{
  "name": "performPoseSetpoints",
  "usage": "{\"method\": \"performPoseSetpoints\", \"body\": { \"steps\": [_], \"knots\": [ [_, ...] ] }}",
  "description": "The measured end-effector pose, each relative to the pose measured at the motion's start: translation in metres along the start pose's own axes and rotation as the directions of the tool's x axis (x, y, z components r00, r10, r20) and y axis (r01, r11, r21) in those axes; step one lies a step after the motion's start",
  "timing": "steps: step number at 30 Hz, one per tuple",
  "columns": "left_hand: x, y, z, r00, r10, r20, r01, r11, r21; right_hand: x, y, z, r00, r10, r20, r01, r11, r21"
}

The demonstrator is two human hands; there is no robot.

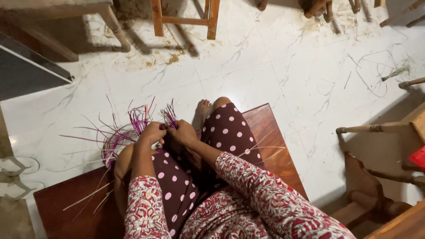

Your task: A person is weaving a basket by interlacing thin colored strands on a wooden surface.

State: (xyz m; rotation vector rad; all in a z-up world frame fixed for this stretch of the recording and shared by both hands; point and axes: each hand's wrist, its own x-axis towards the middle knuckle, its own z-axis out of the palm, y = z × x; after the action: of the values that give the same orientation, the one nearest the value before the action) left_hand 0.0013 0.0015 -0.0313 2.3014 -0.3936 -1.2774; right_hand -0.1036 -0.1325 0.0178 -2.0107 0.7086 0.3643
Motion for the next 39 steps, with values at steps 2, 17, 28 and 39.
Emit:
{"method": "performPoseSetpoints", "body": {
  "steps": [2, 17, 28, 39],
  "knots": [
    [-0.002, 0.003, -0.002, 1.000, 0.011, 0.005, -0.011, 1.000, -0.015, 0.029, 0.015, 0.014, 1.000, 0.020, -0.010, -0.020, 1.000, 0.020],
    [0.001, 0.006, -0.001, 0.999, -0.037, -0.020, 0.037, 0.999, 0.000, 0.049, 0.002, 0.013, 0.996, -0.036, 0.080, 0.056, 0.963, -0.264],
    [0.001, 0.002, 0.001, 0.998, -0.054, -0.010, 0.054, 0.998, -0.016, 0.051, 0.008, 0.014, 0.998, -0.017, 0.066, 0.030, 0.981, -0.190],
    [0.006, -0.001, 0.004, 0.999, -0.045, 0.003, 0.045, 0.999, -0.002, 0.039, 0.009, 0.002, 0.976, -0.117, 0.181, 0.141, 0.982, -0.124]
  ]
}}
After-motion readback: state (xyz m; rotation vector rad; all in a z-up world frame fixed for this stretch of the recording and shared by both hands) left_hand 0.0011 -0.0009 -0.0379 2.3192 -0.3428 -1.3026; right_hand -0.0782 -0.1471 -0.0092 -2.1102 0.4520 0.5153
